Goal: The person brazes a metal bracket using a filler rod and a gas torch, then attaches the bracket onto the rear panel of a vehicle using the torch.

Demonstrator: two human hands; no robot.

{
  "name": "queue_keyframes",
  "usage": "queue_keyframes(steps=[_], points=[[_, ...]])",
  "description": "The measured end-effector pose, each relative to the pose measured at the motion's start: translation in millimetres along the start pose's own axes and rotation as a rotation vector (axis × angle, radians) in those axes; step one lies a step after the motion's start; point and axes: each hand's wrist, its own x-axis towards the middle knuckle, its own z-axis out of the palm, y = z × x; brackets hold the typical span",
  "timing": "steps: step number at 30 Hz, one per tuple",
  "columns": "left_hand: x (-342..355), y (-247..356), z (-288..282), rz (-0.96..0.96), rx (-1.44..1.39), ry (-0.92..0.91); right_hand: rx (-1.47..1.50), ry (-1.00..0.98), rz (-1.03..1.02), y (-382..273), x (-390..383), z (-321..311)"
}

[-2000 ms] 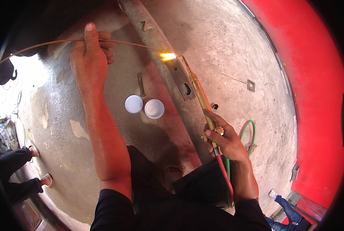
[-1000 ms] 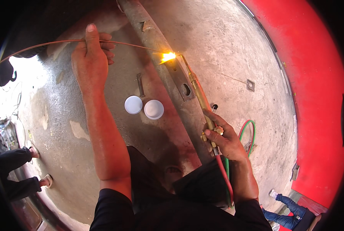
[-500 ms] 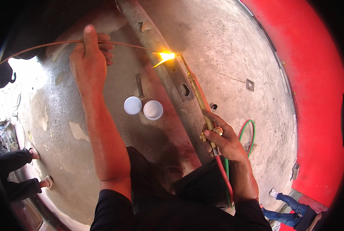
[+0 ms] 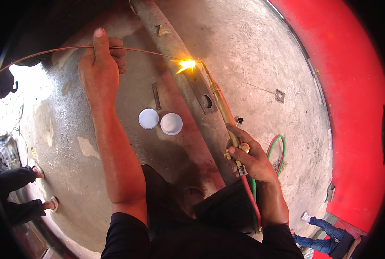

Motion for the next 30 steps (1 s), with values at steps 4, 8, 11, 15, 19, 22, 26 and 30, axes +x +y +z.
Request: queue_keyframes(steps=[4, 8, 11, 15, 19, 22, 26, 30], points=[[0, 0, 0, 0.006, 0.009, 0.0, 0.015, -0.001, 0.014, -1, 0, 1], [0, 1, 0, 0.008, 0.012, 0.005, 0.001, 0.007, -0.008, -2, 1, 2], [1, 0, -1, 0.001, 0.013, 0.001, 0.013, -0.004, -0.001, -2, 1, 2], [2, -1, -1, 0.006, 0.01, -0.006, 0.015, -0.008, -0.009, -3, 0, 3], [-1, 2, 1, 0.01, 0.019, 0.001, 0.028, -0.007, -0.005, -4, 0, 3], [1, -2, 1, 0.001, 0.003, -0.007, 0.052, -0.01, 0.009, -6, -1, 4], [1, -3, 2, -0.004, -0.002, -0.005, 0.111, 0.002, 0.055, -12, -4, 5], [1, -1, 1, -0.002, -0.007, -0.008, 0.081, 0.004, 0.033, -8, -2, 3]])
